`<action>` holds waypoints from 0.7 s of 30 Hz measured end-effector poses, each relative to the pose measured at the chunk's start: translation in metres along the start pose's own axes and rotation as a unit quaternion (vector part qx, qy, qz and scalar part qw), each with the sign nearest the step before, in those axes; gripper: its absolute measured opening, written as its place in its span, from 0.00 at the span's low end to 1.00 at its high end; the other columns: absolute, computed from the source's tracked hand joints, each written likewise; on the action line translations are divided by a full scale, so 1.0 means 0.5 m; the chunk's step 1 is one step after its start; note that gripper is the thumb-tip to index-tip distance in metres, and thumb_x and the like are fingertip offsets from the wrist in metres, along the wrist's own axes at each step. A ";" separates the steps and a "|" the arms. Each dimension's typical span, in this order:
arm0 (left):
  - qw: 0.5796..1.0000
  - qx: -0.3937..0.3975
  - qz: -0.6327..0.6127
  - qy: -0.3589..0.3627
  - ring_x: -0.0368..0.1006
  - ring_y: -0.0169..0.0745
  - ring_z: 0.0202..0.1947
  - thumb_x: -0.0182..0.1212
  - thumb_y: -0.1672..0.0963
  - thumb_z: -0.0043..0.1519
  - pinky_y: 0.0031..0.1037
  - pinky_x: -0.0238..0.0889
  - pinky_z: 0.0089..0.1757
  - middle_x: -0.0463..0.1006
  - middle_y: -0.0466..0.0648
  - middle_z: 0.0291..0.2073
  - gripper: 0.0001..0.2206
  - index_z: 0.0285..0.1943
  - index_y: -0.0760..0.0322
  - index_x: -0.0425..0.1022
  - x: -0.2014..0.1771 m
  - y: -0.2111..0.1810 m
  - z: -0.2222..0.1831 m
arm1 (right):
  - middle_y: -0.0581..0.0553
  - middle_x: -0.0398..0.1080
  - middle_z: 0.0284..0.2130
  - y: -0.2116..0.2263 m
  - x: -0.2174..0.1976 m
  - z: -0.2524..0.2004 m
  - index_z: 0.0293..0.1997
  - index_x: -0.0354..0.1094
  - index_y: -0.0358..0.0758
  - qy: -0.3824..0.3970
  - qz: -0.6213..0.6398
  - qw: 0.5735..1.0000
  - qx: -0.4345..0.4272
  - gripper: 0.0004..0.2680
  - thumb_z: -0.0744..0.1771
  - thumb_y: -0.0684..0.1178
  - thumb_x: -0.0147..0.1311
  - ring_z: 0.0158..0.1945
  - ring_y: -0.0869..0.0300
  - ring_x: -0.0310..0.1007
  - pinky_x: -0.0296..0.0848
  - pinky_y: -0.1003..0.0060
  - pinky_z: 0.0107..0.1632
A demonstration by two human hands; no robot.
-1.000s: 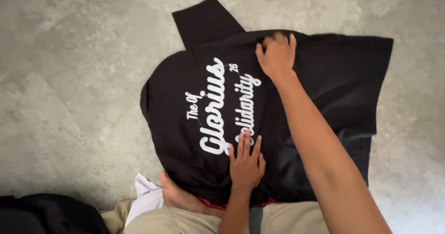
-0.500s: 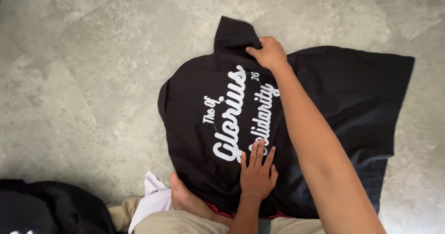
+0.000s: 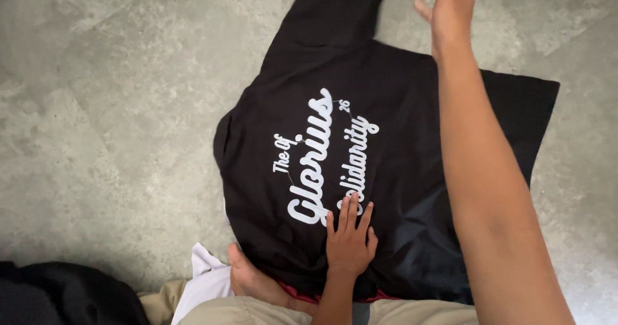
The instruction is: Folding a black shirt on the floor
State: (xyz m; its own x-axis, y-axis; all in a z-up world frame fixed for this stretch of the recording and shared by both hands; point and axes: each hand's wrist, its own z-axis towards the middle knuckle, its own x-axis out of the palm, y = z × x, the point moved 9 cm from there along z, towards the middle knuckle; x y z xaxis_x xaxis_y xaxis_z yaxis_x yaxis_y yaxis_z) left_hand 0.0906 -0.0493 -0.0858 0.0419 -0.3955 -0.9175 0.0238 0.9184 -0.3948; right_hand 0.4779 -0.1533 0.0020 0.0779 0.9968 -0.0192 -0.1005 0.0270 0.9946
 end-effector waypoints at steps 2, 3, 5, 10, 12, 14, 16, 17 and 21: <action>1.000 0.003 0.003 -0.020 0.48 0.43 0.65 0.49 0.52 0.53 0.47 0.44 0.54 0.53 0.49 0.65 0.24 0.61 0.50 0.63 -0.006 0.000 0.001 | 0.41 0.55 0.60 -0.090 -0.026 -0.016 0.62 0.43 0.53 0.009 -0.048 0.999 0.022 0.20 0.65 0.48 0.48 0.48 0.63 0.64 0.68 0.64 0.40; 0.999 0.003 0.006 -0.040 0.50 0.42 0.64 0.50 0.52 0.52 0.46 0.46 0.53 0.55 0.48 0.64 0.24 0.60 0.50 0.64 -0.013 -0.001 -0.001 | 0.33 0.51 0.64 -0.139 -0.040 -0.026 0.67 0.35 0.56 0.021 -0.094 0.994 0.046 0.25 0.65 0.43 0.46 0.36 0.69 0.68 0.63 0.77 0.27; 1.000 0.002 0.003 -0.030 0.50 0.42 0.64 0.50 0.52 0.52 0.46 0.46 0.53 0.55 0.48 0.64 0.24 0.61 0.49 0.64 -0.005 0.000 0.003 | 0.34 0.50 0.63 -0.117 -0.047 -0.127 0.65 0.39 0.45 0.037 -0.215 0.975 0.034 0.23 0.65 0.46 0.48 0.51 0.60 0.57 0.54 0.69 0.45; 0.999 0.012 0.015 -0.027 0.52 0.42 0.64 0.50 0.51 0.51 0.46 0.47 0.53 0.56 0.49 0.64 0.25 0.61 0.48 0.63 -0.002 -0.001 -0.005 | 0.25 0.44 0.61 -0.132 -0.123 -0.369 0.65 0.45 0.36 0.077 -0.497 0.864 -0.033 0.23 0.64 0.51 0.49 0.64 0.38 0.44 0.48 0.51 0.61; 0.998 0.018 0.018 -0.061 0.53 0.46 0.63 0.50 0.51 0.51 0.48 0.47 0.52 0.60 0.51 0.62 0.25 0.61 0.45 0.64 0.018 0.003 -0.009 | 0.15 0.52 0.54 -0.069 -0.152 -0.460 0.61 0.54 0.29 0.033 -0.552 0.828 -0.094 0.21 0.63 0.46 0.53 0.57 0.27 0.52 0.54 0.38 0.54; 0.997 0.038 -0.013 -0.069 0.61 0.49 0.47 0.52 0.51 0.48 0.45 0.54 0.41 0.65 0.51 0.53 0.20 0.52 0.46 0.69 -0.017 -0.003 0.032 | 0.24 0.46 0.60 -0.127 -0.217 -0.500 0.63 0.51 0.38 0.069 -0.592 0.803 0.020 0.22 0.64 0.53 0.48 0.63 0.36 0.45 0.49 0.44 0.59; 0.996 0.035 -0.041 -0.064 0.70 0.53 0.32 0.55 0.52 0.45 0.43 0.61 0.30 0.71 0.51 0.45 0.16 0.44 0.48 0.75 -0.032 0.030 0.067 | 0.34 0.40 0.65 -0.179 -0.272 -0.561 0.66 0.48 0.48 0.125 -0.613 0.767 0.143 0.23 0.65 0.61 0.42 0.68 0.45 0.38 0.44 0.50 0.64; 0.991 -0.039 -0.124 0.039 0.67 0.58 0.43 0.56 0.53 0.49 0.45 0.57 0.41 0.70 0.57 0.48 0.20 0.52 0.58 0.69 0.006 0.084 0.090 | 0.36 0.36 0.66 -0.182 -0.306 -0.584 0.67 0.44 0.50 0.109 -0.605 0.765 0.191 0.23 0.65 0.63 0.39 0.69 0.46 0.34 0.40 0.48 0.65; 0.996 -0.024 0.065 0.062 0.54 0.52 0.62 0.48 0.52 0.57 0.48 0.43 0.56 0.54 0.50 0.65 0.27 0.68 0.57 0.54 -0.077 0.222 0.196 | 0.36 0.29 0.67 -0.198 -0.339 -0.591 0.69 0.35 0.53 0.081 -0.619 0.750 0.220 0.24 0.66 0.65 0.33 0.70 0.46 0.26 0.33 0.45 0.66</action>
State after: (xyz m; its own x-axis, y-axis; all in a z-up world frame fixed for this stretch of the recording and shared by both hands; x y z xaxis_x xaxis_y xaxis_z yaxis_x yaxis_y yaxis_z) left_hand 0.1896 0.0673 -0.0897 -0.0827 -0.2721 -0.9587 -0.0226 0.9623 -0.2711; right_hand 0.1816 -0.3027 -0.1236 -0.2840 0.2262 -0.9318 0.2889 0.9468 0.1418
